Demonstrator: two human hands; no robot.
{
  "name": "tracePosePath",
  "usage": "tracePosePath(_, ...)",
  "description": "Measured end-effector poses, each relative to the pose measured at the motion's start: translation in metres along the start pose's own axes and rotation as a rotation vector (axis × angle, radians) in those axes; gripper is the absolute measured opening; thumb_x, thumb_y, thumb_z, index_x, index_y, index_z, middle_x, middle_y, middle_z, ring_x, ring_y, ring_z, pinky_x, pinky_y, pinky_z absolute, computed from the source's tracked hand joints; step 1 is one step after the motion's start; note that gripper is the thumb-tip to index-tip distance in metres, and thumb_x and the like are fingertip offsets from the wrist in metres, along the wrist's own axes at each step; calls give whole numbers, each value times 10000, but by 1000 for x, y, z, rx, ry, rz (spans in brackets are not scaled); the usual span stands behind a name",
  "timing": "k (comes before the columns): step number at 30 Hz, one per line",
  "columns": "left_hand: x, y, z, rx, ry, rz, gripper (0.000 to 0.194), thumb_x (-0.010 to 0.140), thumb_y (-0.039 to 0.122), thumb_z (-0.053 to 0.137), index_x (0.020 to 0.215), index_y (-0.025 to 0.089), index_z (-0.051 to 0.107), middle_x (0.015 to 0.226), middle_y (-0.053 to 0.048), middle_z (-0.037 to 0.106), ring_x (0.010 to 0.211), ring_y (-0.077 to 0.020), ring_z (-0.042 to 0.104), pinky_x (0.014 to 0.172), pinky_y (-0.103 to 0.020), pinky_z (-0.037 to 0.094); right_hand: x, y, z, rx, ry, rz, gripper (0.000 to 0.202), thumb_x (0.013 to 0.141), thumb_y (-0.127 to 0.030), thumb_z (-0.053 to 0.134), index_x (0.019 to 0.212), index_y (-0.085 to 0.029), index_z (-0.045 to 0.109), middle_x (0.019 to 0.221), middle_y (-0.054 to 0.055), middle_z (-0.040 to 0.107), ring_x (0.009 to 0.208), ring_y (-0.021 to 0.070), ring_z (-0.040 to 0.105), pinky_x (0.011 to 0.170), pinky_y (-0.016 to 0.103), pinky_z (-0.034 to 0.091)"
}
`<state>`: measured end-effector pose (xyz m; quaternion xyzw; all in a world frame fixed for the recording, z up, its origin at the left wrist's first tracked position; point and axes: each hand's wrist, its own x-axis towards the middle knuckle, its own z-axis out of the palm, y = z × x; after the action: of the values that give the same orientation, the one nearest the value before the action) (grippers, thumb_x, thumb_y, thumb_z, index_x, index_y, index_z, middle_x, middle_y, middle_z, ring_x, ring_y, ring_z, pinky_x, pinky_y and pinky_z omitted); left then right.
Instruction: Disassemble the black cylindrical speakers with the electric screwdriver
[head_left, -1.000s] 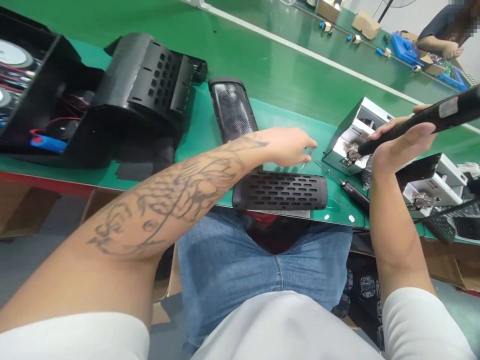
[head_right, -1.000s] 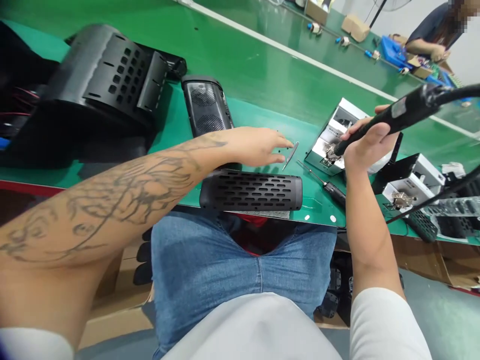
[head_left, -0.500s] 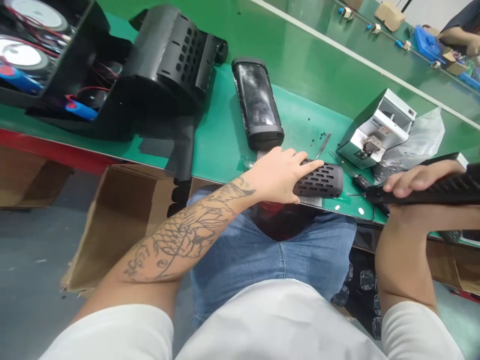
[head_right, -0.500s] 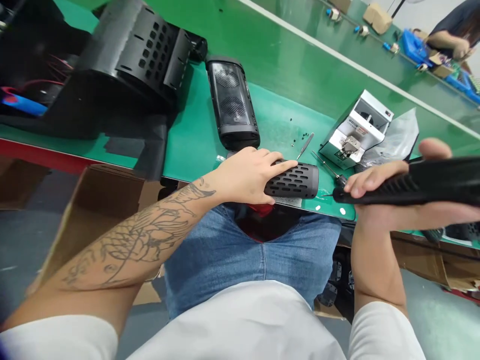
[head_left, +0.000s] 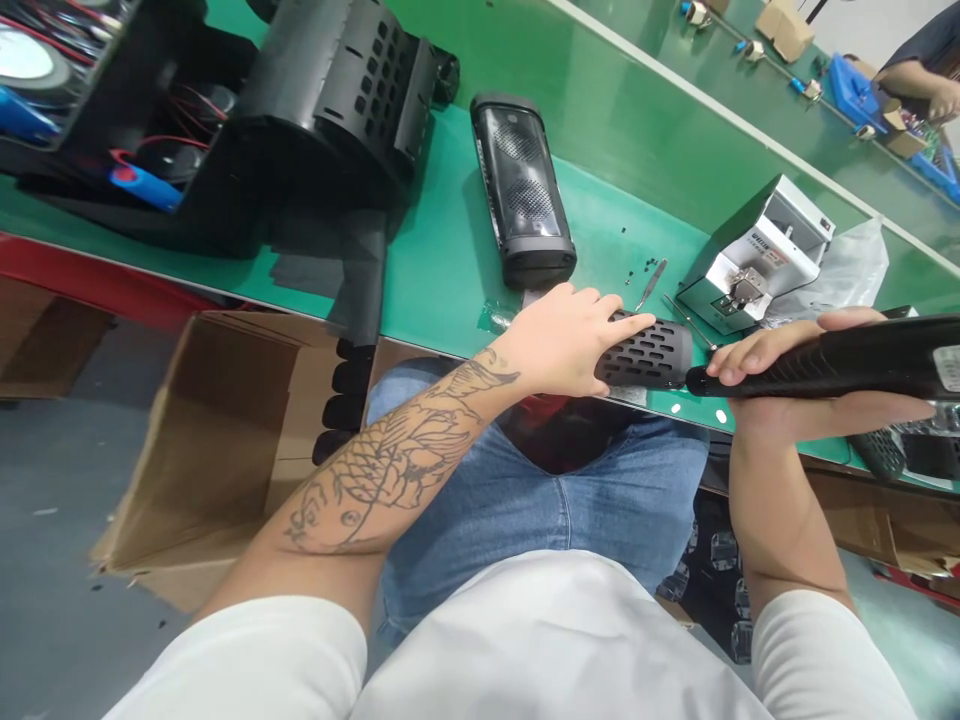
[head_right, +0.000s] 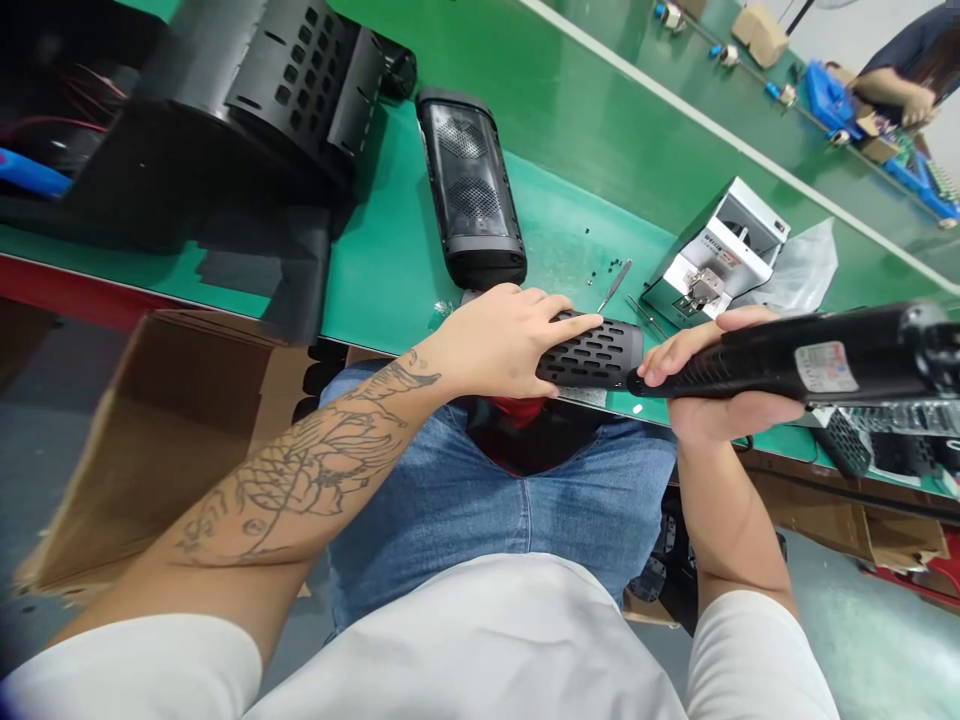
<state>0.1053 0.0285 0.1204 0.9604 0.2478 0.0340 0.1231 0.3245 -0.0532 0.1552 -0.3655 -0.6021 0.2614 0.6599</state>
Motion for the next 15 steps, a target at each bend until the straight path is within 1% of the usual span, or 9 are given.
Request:
tracePosePath(1,0,0,1,1,8,1,973,902,489,874,1744,259,444,1499,-186,692,1286,-381,687,979,-419,441,1,6,3,46,-50,-135,758,1059,-895,459,1000,-144,386,651,-31,521,434,118,448,445,242,486)
tracePosePath(2,0,-1,2,4,13,1,970,901,492,872,1742,262,445,1495,-186,693,1283,-380,688,974,-415,437,2,12,5,78,-92,-231,688,1130,-810,348,991,-138,388,647,-26,507,418,108,426,420,220,452)
tracePosePath(3,1,-1,2,7,15,-1,965,904,494,866,1741,266,444,1492,-186,694,1279,-377,690,969,-410,432,3,18,7,97,-132,-274,644,1160,-749,311,987,-134,388,647,-23,497,412,103,420,414,210,440)
tracePosePath(5,1,-1,3,16,10,-6,949,915,495,846,1742,272,436,1483,-184,697,1272,-371,692,957,-401,424,4,26,7,51,-179,-253,596,1165,-710,364,1007,-135,382,644,-33,479,409,98,427,427,198,453)
tracePosePath(6,1,0,3,20,6,-10,941,921,494,835,1742,271,433,1479,-183,698,1267,-368,694,951,-399,421,4,28,5,13,-188,-252,598,1160,-720,388,1022,-138,375,634,-44,463,398,91,415,429,186,451)
tracePosePath(8,1,1,3,23,5,-15,925,927,483,819,1740,265,436,1474,-186,699,1255,-368,697,944,-401,420,3,31,1,-49,-212,-277,659,1143,-799,364,1051,-147,375,614,-56,433,379,87,395,431,172,447)
tracePosePath(10,1,3,2,22,6,-19,912,932,474,810,1738,257,443,1474,-193,698,1247,-378,698,940,-409,420,0,33,-5,-49,-213,-268,693,1126,-848,345,1080,-159,405,611,-54,422,382,92,401,435,175,447)
tracePosePath(13,1,5,1,26,-14,-36,893,948,464,786,1743,255,436,1474,-202,694,1258,-392,695,947,-422,415,-7,37,-13,0,-132,-169,680,1099,-855,414,1094,-176,452,601,-48,395,396,94,397,435,178,436)
tracePosePath(15,1,7,0,27,-27,-46,899,953,469,776,1749,248,421,1478,-204,689,1268,-394,690,958,-427,411,-11,40,-16,-8,-63,-112,733,1047,-909,478,1069,-177,459,576,-52,350,389,92,367,428,179,423)
